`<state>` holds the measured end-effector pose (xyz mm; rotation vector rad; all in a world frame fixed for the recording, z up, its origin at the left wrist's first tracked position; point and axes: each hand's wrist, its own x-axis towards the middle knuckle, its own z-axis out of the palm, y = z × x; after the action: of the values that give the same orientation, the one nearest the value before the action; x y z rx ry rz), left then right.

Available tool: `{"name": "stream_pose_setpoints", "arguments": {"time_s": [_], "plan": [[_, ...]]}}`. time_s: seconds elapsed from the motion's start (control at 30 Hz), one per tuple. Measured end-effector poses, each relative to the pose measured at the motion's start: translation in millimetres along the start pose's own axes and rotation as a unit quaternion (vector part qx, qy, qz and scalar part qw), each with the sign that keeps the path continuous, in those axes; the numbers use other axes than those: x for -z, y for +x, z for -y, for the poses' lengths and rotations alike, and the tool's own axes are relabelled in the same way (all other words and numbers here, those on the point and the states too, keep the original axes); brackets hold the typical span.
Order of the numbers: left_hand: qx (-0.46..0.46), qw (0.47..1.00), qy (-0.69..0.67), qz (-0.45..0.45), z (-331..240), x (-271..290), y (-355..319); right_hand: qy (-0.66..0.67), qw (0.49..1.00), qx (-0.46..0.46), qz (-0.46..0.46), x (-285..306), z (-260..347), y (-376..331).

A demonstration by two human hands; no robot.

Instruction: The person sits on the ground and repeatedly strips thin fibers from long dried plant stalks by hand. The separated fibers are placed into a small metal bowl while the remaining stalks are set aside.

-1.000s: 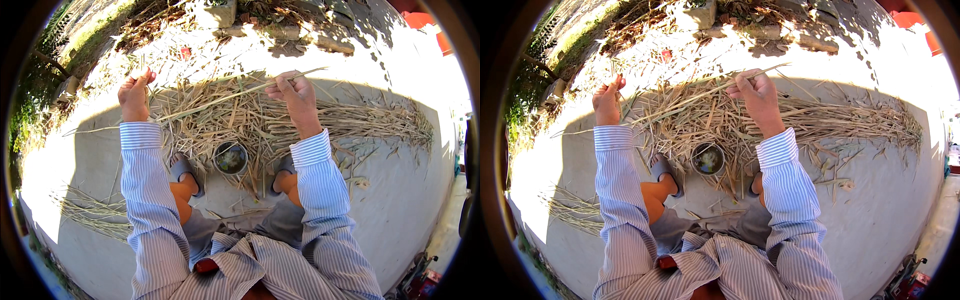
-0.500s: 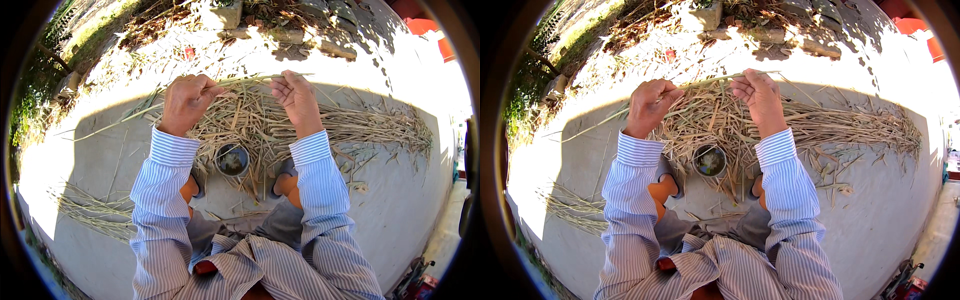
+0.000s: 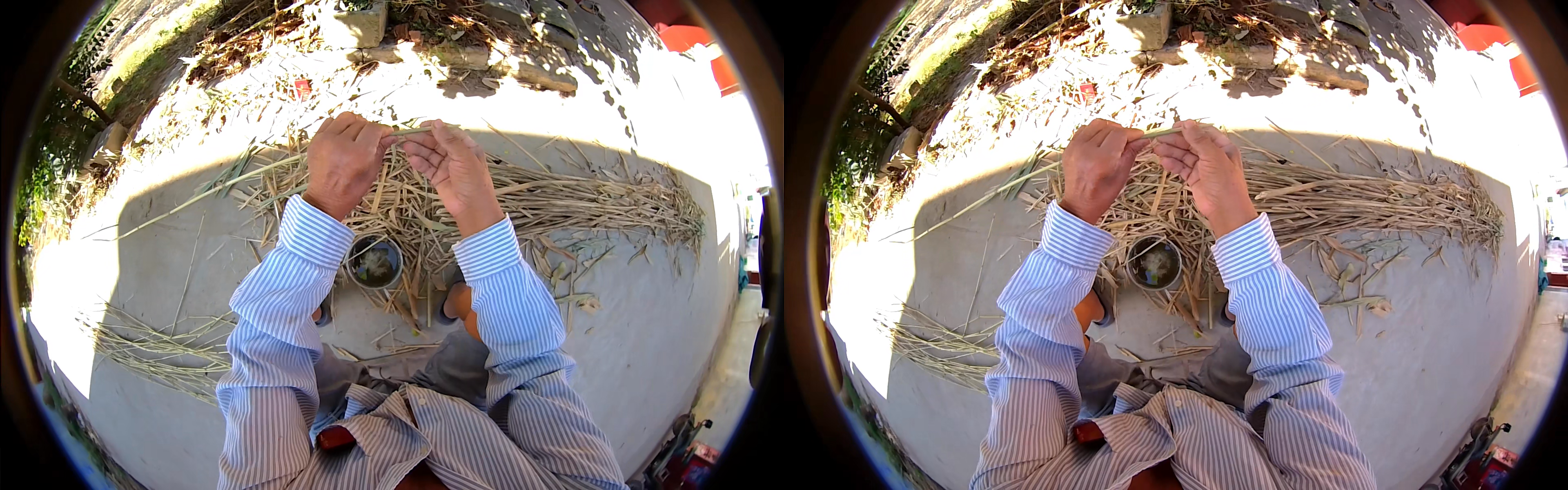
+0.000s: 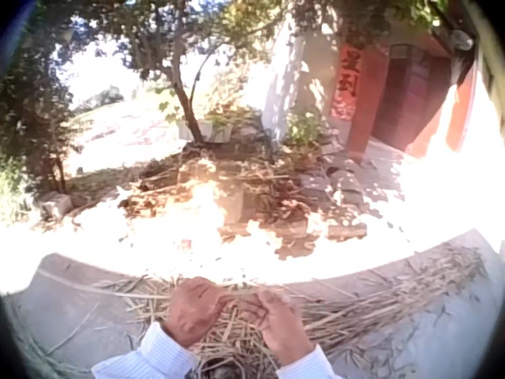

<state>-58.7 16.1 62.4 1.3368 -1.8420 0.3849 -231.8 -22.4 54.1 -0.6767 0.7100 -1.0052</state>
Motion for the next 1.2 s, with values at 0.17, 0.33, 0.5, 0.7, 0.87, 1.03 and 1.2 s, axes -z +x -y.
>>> {"name": "stream_pose_setpoints", "arguments": {"time_s": [0.17,0.33,0.5,0.7,0.87,1.03,1.2], "plan": [[0.001,1.000,-0.023,0.020,1.7,-1.5,2.5,-0.070,0.997,0.028,-0.006,9.0,12.0,-1.6],[-0.029,0.999,-0.016,0.028,-1.5,-7.4,-3.0,-0.123,0.992,0.000,-0.035,13.3,14.2,-2.6],[-0.088,0.996,0.002,0.018,-6.4,-13.5,-7.6,-0.135,0.985,-0.080,-0.070,15.9,16.9,-3.1],[-0.102,0.990,-0.059,-0.082,-34.7,11.5,12.5,-0.055,0.982,-0.120,-0.135,29.4,13.1,12.2],[0.247,0.951,-0.114,-0.144,23.3,67.5,23.5,-0.141,0.978,-0.038,-0.149,19.7,17.7,4.5],[0.084,0.992,0.040,0.089,62.8,31.8,-21.8,-0.173,0.976,0.002,-0.133,11.6,16.5,2.6],[0.326,0.804,-0.401,0.295,38.8,13.0,-28.6,-0.161,0.978,0.021,-0.131,13.1,16.6,5.2]]}}
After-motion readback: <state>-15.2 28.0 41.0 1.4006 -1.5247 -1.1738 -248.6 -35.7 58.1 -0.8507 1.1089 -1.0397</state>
